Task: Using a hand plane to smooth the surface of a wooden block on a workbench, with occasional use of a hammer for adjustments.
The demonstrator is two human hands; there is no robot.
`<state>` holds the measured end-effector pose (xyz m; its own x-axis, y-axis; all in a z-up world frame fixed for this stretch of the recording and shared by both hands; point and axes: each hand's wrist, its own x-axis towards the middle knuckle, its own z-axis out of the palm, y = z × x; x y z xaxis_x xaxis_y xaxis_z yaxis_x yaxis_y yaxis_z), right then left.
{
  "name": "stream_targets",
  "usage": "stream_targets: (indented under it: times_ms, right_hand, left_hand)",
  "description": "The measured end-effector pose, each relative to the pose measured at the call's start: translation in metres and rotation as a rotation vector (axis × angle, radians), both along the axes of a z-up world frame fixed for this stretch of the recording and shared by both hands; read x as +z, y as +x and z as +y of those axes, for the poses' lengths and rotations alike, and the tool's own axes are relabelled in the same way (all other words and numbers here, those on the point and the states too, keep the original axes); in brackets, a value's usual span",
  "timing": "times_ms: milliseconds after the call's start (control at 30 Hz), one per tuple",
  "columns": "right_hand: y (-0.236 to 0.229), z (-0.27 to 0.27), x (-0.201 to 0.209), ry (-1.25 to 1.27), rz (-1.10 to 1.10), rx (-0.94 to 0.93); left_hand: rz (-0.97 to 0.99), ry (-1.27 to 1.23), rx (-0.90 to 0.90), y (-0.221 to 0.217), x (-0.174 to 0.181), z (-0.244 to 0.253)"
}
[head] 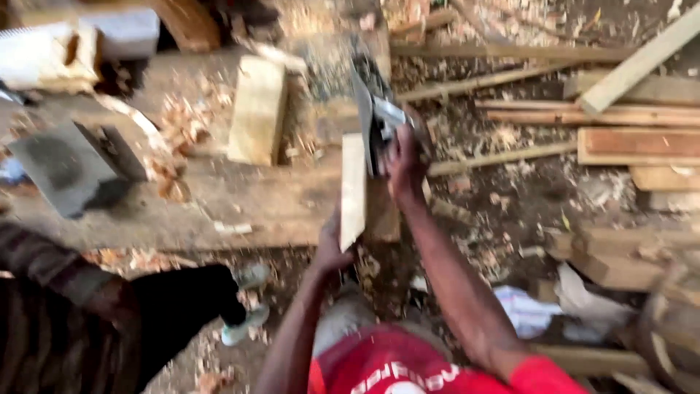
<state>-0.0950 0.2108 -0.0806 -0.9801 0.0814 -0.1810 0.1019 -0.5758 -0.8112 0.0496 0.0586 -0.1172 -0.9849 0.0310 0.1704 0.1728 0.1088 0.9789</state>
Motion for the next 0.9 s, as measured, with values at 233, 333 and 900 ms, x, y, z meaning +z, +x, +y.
stream_targets:
  times_ms: [233, 333, 900]
  right_hand:
    - [0.225, 0.048, -0.029, 0.056, 0.002, 0.027]
    - [0.247, 0.052, 0.013, -0.038, 0.118, -0.03]
    - [0.264, 0.065, -0.014, 0.001, -0.039, 0.03]
  left_hand:
    - [-0.094, -0.21, 0.047, 0.004, 0.024, 0.009]
    - [-0.055, -0.196, -0.001, 0.004, 0.043, 0.004]
    - [-0.217, -0.22, 0.03, 0.004, 0.041, 0.01]
